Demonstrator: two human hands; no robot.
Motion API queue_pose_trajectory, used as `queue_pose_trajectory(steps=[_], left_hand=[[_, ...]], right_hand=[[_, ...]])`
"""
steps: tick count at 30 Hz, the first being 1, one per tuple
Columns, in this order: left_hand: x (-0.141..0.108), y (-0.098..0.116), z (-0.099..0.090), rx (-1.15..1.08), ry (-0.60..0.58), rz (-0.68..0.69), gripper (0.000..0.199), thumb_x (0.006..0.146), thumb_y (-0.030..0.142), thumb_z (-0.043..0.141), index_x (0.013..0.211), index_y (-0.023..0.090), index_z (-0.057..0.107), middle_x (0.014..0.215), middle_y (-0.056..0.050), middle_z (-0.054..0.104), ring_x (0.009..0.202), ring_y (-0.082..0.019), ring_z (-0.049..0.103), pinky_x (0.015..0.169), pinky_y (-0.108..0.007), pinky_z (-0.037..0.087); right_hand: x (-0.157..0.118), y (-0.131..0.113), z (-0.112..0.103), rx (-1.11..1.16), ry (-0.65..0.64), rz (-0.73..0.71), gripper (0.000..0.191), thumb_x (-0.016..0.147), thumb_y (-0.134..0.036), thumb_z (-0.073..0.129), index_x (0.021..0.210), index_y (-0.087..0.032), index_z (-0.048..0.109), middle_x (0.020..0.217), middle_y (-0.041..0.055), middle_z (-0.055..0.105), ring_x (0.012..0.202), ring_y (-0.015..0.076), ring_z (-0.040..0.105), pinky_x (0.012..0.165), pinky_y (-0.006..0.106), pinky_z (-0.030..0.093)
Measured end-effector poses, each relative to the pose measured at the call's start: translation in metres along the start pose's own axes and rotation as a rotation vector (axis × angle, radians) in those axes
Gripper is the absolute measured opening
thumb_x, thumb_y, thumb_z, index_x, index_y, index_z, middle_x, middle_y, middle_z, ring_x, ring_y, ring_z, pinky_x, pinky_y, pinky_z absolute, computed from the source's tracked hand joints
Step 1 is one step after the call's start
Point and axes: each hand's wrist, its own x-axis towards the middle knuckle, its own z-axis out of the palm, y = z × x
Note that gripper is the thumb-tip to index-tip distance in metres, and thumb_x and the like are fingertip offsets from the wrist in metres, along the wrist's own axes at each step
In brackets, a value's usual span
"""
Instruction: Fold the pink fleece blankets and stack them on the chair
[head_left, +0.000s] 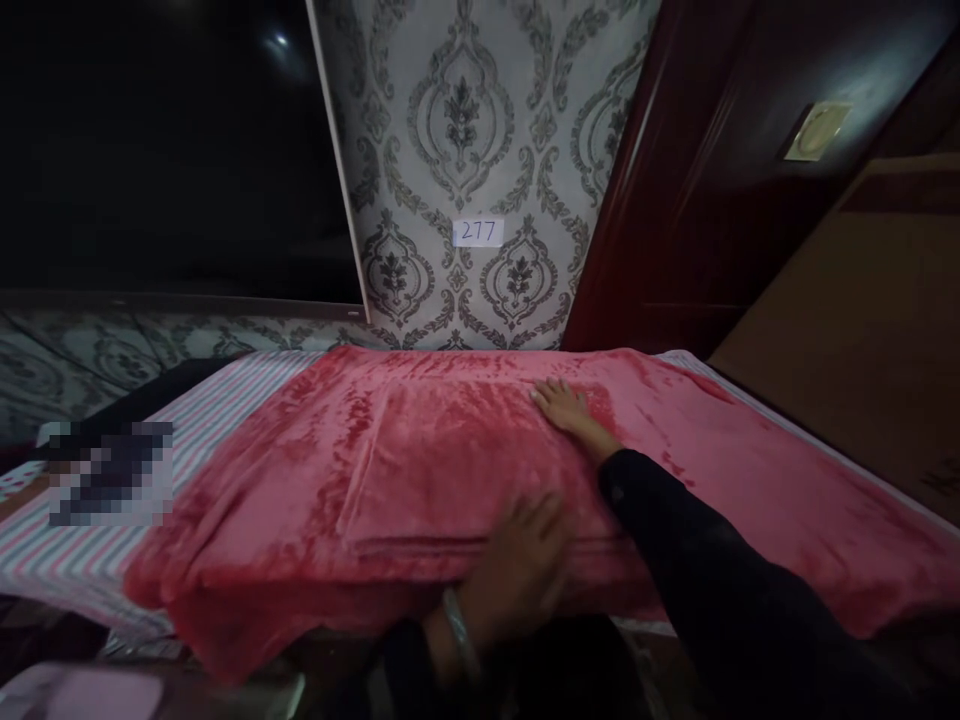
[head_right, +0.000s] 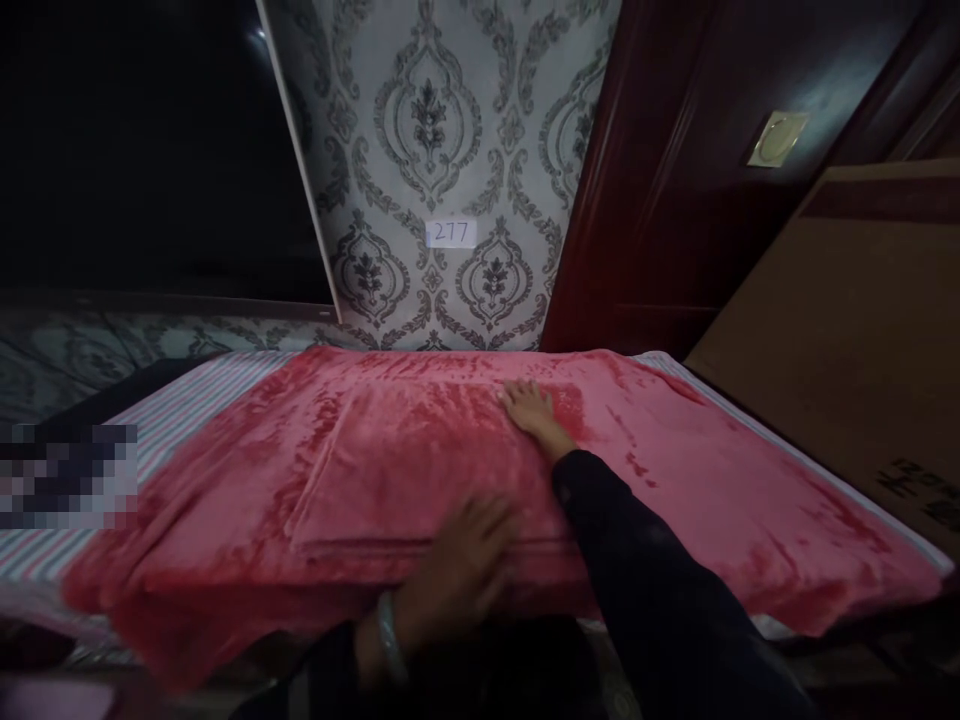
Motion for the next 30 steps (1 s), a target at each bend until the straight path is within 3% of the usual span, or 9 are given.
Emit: queue_pose_trajectory(steps=[3, 5, 9, 12, 15, 20, 24, 27, 30], left_hand=[[-0.005, -0.034, -0.039, 0.172, 0.054, -0.185, 0.044, 0.099, 0.034, 0.049, 0.142, 0.024, 0.057, 0.146, -0.011, 0.057, 0.146, -0.028, 0.042, 0.125, -0.056, 0.025], [-0.012, -0.058, -0.051, 0.303, 0.054, -0.374, 0.053, 0.097, 0.041, 0.053, 0.146, 0.022, 0.053, 0.155, -0.015, 0.047, 0.149, -0.037, 0.033, 0.122, -0.067, 0.02], [-0.036, -0.084, -0.037, 0.403, 0.023, -0.576, 0.066, 0.093, 0.057, 0.054, 0.152, 0.028, 0.048, 0.163, -0.014, 0.035, 0.15, -0.047, 0.024, 0.116, -0.076, 0.02], [-0.048, -0.085, -0.022, 0.418, 0.056, -0.572, 0.065, 0.094, 0.059, 0.051, 0.152, 0.03, 0.046, 0.165, -0.012, 0.032, 0.151, -0.047, 0.022, 0.117, -0.074, 0.019], [-0.049, -0.084, -0.019, 0.416, 0.077, -0.559, 0.065, 0.093, 0.059, 0.051, 0.152, 0.032, 0.047, 0.164, -0.011, 0.034, 0.151, -0.046, 0.023, 0.118, -0.074, 0.019], [-0.05, -0.081, -0.019, 0.409, 0.124, -0.524, 0.058, 0.096, 0.052, 0.052, 0.149, 0.029, 0.052, 0.16, -0.011, 0.041, 0.15, -0.042, 0.029, 0.119, -0.07, 0.023], [-0.074, -0.071, -0.012, 0.358, 0.183, -0.46, 0.051, 0.098, 0.04, 0.051, 0.146, 0.023, 0.054, 0.155, -0.013, 0.048, 0.146, -0.036, 0.039, 0.12, -0.061, 0.031], [-0.094, -0.066, -0.03, 0.15, 0.173, -0.388, 0.044, 0.098, 0.038, 0.053, 0.138, 0.023, 0.062, 0.147, -0.012, 0.057, 0.139, -0.031, 0.051, 0.117, -0.054, 0.04], [-0.088, -0.074, -0.074, -0.186, 0.152, -0.31, 0.041, 0.104, 0.039, 0.039, 0.132, 0.026, 0.067, 0.133, -0.006, 0.069, 0.126, -0.022, 0.063, 0.11, -0.04, 0.049]], right_hand=[[-0.006, -0.03, -0.005, -0.026, 0.057, -0.12, 0.061, 0.106, -0.052, 0.022, 0.161, -0.027, 0.029, 0.168, 0.0079, 0.022, 0.156, 0.0323, 0.014, 0.122, 0.061, 0.018], [-0.01, -0.05, 0.0, -0.036, 0.067, -0.193, 0.06, 0.106, -0.052, 0.023, 0.161, -0.028, 0.029, 0.169, 0.0065, 0.022, 0.156, 0.0314, 0.014, 0.122, 0.06, 0.019], [-0.015, -0.071, 0.023, -0.07, 0.071, -0.184, 0.059, 0.106, -0.051, 0.026, 0.161, -0.027, 0.031, 0.167, 0.0065, 0.027, 0.154, 0.0319, 0.02, 0.121, 0.06, 0.02], [-0.016, -0.07, 0.039, -0.081, 0.108, -0.182, 0.058, 0.107, -0.049, 0.027, 0.16, -0.027, 0.032, 0.167, 0.006, 0.028, 0.154, 0.0313, 0.021, 0.121, 0.06, 0.022], [-0.015, -0.066, 0.044, -0.089, 0.127, -0.186, 0.058, 0.107, -0.049, 0.027, 0.16, -0.027, 0.032, 0.167, 0.0051, 0.029, 0.154, 0.0307, 0.022, 0.121, 0.059, 0.023], [-0.016, -0.066, 0.039, -0.1, 0.116, -0.175, 0.057, 0.107, -0.048, 0.026, 0.161, -0.029, 0.029, 0.167, 0.003, 0.028, 0.154, 0.0281, 0.022, 0.122, 0.057, 0.023], [-0.023, -0.075, 0.029, -0.073, 0.073, -0.136, 0.059, 0.107, -0.045, 0.026, 0.162, -0.025, 0.025, 0.168, 0.0058, 0.025, 0.155, 0.0282, 0.02, 0.123, 0.057, 0.022], [-0.04, -0.094, 0.03, -0.076, 0.11, -0.299, 0.06, 0.105, -0.048, 0.032, 0.161, -0.026, 0.03, 0.168, 0.0091, 0.023, 0.155, 0.032, 0.016, 0.122, 0.062, 0.016], [-0.066, -0.122, 0.041, -0.063, 0.132, -0.625, 0.06, 0.103, -0.051, 0.041, 0.158, -0.028, 0.037, 0.167, 0.0103, 0.025, 0.155, 0.0331, 0.015, 0.122, 0.063, 0.011]])
